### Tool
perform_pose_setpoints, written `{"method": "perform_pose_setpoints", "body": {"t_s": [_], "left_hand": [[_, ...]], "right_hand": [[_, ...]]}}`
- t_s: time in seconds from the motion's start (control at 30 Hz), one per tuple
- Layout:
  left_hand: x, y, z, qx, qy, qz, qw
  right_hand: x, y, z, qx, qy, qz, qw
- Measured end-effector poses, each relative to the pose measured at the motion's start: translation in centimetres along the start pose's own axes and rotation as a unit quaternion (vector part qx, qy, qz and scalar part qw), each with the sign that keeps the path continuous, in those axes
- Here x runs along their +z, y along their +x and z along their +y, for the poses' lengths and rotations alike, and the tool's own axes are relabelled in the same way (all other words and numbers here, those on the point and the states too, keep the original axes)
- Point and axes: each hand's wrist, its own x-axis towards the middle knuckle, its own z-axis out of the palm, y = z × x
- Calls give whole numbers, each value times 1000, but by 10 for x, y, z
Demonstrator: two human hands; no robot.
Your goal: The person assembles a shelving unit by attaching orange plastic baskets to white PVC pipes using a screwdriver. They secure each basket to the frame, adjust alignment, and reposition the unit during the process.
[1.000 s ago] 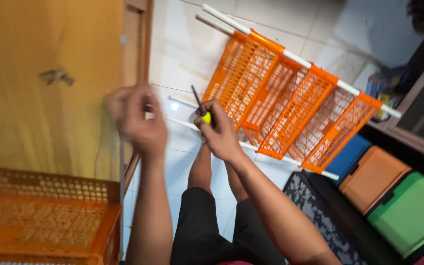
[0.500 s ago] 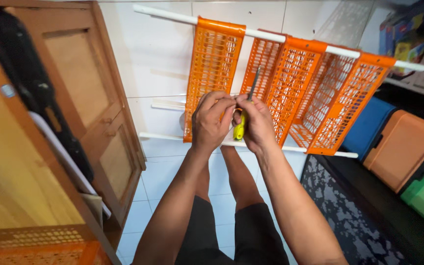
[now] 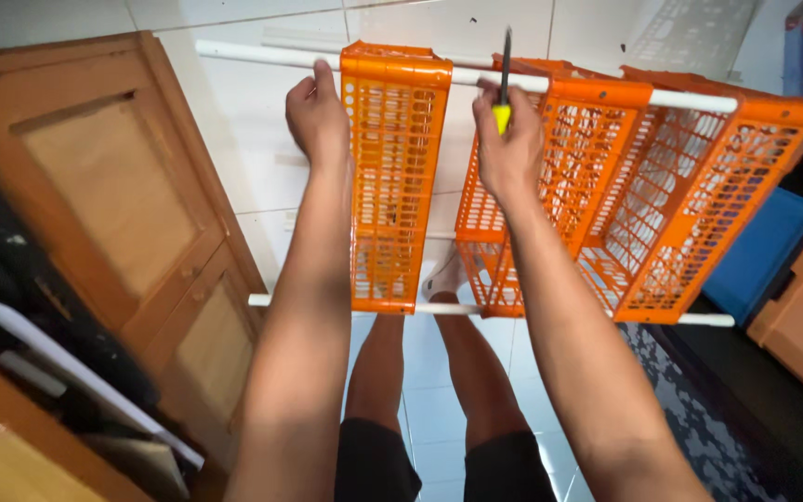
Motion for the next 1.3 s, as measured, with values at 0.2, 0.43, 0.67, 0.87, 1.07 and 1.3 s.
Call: {"method": "perform_pose_setpoints", "body": {"t_s": [0.2,0.43,0.67,0.87,1.07,1.3], "left_hand": [[54,38,-10,71,72,96,990],[43,10,2,-22,61,96,993],[33,-4,19,-41,47,75,995],[-3,-21,26,86,234,21,968],[-28,-14,29,530,377,191,735],[-30,23,20,481,332,-97,806]], "right_hand": [[8,32,22,-21,-52,-46,997],[7,24,15,-4,-31,-52,998],[15,23,13,-38,-105,-45,993],[18,25,9,-45,-139,-57,988],[22,26,12,-36,-154,-45,986],[18,37,13,22,-172,-80,982]]}}
